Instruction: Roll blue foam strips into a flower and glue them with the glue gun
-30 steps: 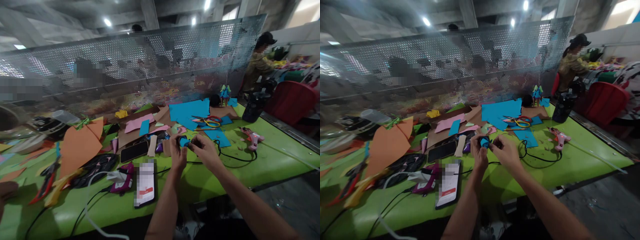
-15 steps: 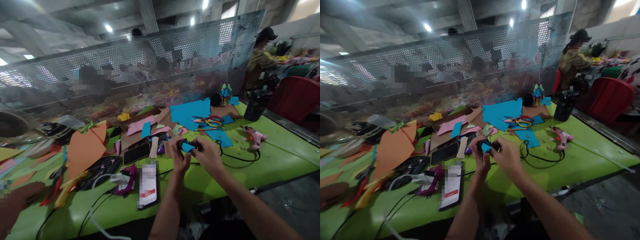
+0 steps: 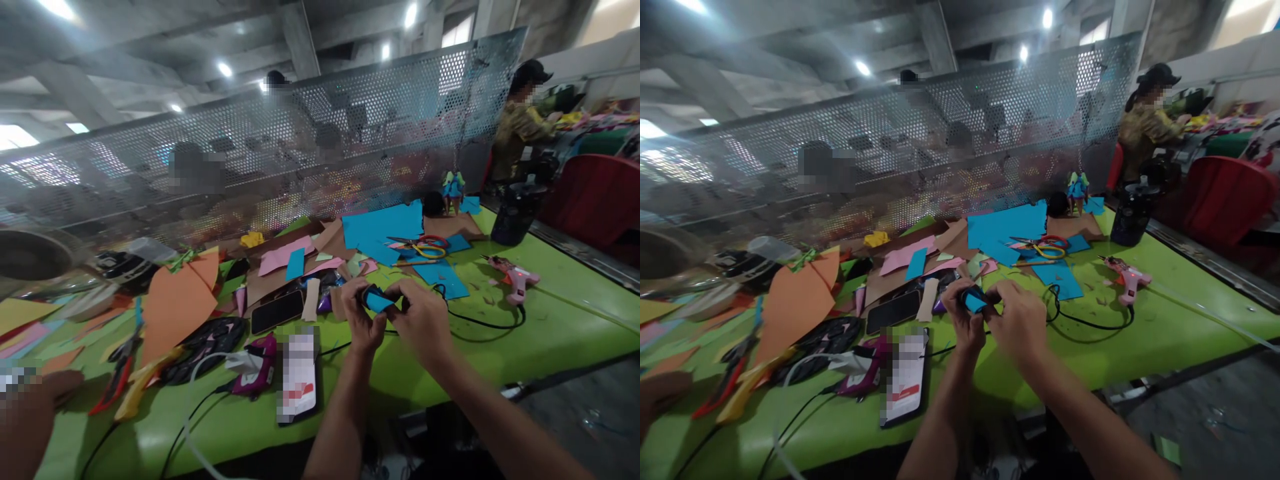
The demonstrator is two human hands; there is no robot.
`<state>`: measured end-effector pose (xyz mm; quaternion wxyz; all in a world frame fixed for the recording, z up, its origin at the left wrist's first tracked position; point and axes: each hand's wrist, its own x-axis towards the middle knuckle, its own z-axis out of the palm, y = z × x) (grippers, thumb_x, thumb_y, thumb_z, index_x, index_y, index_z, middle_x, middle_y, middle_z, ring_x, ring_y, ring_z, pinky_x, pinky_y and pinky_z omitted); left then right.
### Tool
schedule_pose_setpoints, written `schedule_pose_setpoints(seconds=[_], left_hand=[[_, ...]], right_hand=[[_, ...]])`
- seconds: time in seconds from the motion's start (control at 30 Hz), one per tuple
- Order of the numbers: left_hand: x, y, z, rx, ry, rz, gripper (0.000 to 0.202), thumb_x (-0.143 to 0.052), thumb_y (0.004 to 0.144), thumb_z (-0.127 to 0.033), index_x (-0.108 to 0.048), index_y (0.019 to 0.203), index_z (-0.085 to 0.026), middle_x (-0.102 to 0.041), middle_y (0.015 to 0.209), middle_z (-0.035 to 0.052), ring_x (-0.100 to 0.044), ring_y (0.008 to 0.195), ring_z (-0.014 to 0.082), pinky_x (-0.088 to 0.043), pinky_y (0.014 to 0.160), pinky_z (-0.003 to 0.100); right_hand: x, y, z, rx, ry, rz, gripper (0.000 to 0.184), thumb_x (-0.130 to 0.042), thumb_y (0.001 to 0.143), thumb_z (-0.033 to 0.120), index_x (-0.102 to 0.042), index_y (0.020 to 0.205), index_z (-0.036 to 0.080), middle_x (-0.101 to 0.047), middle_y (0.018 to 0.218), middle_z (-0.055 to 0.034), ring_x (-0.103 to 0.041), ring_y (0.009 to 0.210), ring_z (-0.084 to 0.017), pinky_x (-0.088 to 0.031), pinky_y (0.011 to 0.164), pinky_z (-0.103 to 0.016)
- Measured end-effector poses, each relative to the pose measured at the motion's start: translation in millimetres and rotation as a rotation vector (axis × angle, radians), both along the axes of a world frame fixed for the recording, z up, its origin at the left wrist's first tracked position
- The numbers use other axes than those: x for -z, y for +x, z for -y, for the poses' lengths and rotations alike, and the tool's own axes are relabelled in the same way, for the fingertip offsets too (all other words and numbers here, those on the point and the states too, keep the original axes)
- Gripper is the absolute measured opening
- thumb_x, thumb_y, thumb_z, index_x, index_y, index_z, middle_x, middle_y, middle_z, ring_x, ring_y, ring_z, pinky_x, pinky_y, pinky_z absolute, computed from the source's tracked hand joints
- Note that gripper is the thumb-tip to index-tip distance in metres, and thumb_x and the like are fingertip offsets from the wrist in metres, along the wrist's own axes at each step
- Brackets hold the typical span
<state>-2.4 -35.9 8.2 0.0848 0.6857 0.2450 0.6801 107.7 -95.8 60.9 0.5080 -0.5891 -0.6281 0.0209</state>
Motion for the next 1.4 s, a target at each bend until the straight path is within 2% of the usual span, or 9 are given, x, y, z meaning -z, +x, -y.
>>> schedule_pose_setpoints(seconds=[0.4, 0.6, 0.77, 0.9, 1.13, 1.4], left_hand=[[2.1, 0, 0, 0.055, 0.014, 0.064, 0.051, -0.047, 0.088, -0.063, -0.047, 0.118, -0.022, -0.049, 0.104, 0.0073, -0.050, 0.095, 0.0217, -0.046, 0.082, 0.037], [1.0, 2, 2, 0.061, 0.012, 0.076, 0.051, -0.047, 0.087, -0.064, -0.047, 0.117, -0.023, -0.050, 0.102, 0.0066, -0.050, 0.093, 0.0214, -0.046, 0.081, 0.037], [2.6, 1, 2, 0.061, -0.005, 0.070, 0.053, -0.045, 0.086, -0.067, -0.046, 0.116, -0.023, -0.049, 0.101, 0.0060, -0.051, 0.092, 0.0212, -0.046, 0.081, 0.038], [3.3, 0, 3, 0.067, -0.022, 0.052, 0.053, -0.044, 0.086, -0.068, -0.046, 0.116, -0.023, -0.048, 0.100, 0.0059, -0.052, 0.091, 0.0214, -0.047, 0.080, 0.039], [1.2, 0, 4, 0.059, -0.003, 0.010, 0.050, -0.047, 0.087, -0.064, -0.046, 0.115, -0.022, -0.049, 0.099, 0.0062, -0.053, 0.091, 0.0216, -0.047, 0.080, 0.039], [0.8, 0, 4, 0.108, -0.010, 0.013, 0.050, -0.049, 0.086, -0.062, -0.046, 0.115, -0.022, -0.050, 0.100, 0.0063, -0.052, 0.092, 0.0209, -0.046, 0.082, 0.037]], right_hand=[[6.1, -5, 5, -0.044, 0.186, 0.031, 0.013, -0.061, 0.077, 0.010, -0.060, 0.083, 0.021, -0.070, 0.077, -0.0002, -0.057, 0.060, -0.015, -0.040, 0.062, -0.028], [8.8, -6, 5, -0.064, 0.202, -0.006, 0.015, -0.061, 0.078, 0.009, -0.062, 0.087, 0.021, -0.070, 0.080, -0.0014, -0.060, 0.067, -0.017, -0.042, 0.063, -0.028], [3.0, -3, 6, -0.081, 0.165, 0.002, 0.013, -0.058, 0.082, 0.010, -0.061, 0.086, 0.021, -0.070, 0.079, -0.0007, -0.061, 0.068, -0.017, -0.041, 0.063, -0.027], [-3.3, 0, 6, -0.063, 0.122, 0.103, 0.014, -0.056, 0.082, 0.009, -0.061, 0.087, 0.021, -0.070, 0.080, -0.0011, -0.062, 0.070, -0.017, -0.039, 0.065, -0.029], [-12.3, 8, 5, -0.052, 0.147, 0.356, 0.022, -0.054, 0.075, 0.002, -0.061, 0.086, 0.021, -0.071, 0.082, -0.0024, -0.062, 0.072, -0.018, -0.033, 0.065, -0.030], [-23.7, 13, 3, -0.065, 0.280, 0.541, 0.020, -0.048, 0.088, 0.005, -0.064, 0.086, 0.017, -0.068, 0.074, -0.0027, -0.058, 0.066, -0.017, -0.030, 0.064, -0.031]])
